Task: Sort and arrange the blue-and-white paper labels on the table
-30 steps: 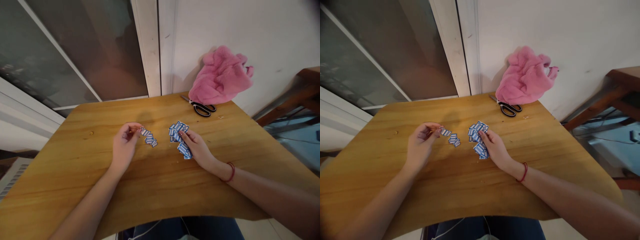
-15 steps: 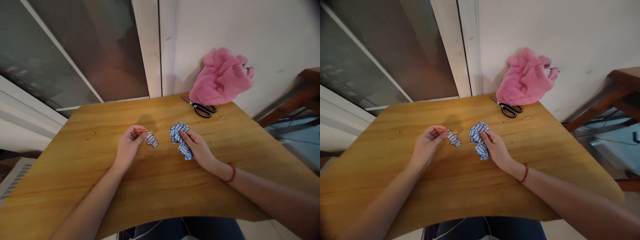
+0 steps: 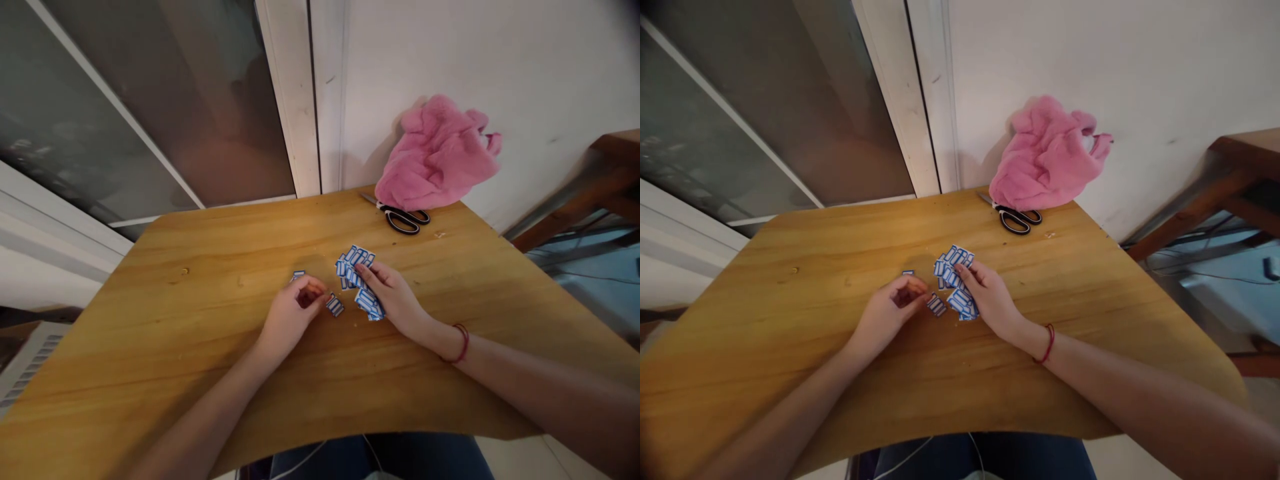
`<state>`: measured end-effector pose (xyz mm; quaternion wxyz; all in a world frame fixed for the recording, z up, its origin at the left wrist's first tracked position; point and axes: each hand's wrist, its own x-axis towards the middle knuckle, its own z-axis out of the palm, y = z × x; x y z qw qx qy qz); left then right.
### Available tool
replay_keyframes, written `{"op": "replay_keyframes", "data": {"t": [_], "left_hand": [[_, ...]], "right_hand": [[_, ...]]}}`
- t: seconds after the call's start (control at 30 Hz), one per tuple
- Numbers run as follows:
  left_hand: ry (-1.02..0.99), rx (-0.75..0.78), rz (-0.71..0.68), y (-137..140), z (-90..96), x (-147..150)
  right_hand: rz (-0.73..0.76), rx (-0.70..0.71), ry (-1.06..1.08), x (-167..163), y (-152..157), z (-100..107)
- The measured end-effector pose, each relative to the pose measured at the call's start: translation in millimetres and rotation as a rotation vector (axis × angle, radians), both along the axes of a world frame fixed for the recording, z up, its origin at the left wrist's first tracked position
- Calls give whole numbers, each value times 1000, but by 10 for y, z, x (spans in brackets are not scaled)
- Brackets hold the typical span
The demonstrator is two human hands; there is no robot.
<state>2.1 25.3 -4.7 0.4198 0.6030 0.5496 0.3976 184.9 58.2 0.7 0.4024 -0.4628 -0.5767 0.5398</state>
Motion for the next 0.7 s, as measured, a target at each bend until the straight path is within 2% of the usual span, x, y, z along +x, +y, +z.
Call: {"op": "replay_keyframes", "data": {"t": [0.1, 0.17, 0.27, 0.37, 0.5, 0.7], "left_hand": [[238, 130, 26, 2, 22, -26], [288, 180, 82, 18, 52, -78], [237, 186, 181, 31, 96, -153], [117, 189, 203, 19, 125, -178], [-18, 171, 117, -15, 167, -124], [-101, 18, -78, -57, 223, -41]], "right_hand": [[22, 1, 8, -8, -6, 0], [43, 6, -3, -11, -14, 0], [71, 29, -55, -13, -34, 1], [108, 36, -110, -21, -64, 6], [257, 33, -96, -40, -135, 6], [408, 67, -184, -50, -230, -21]]}}
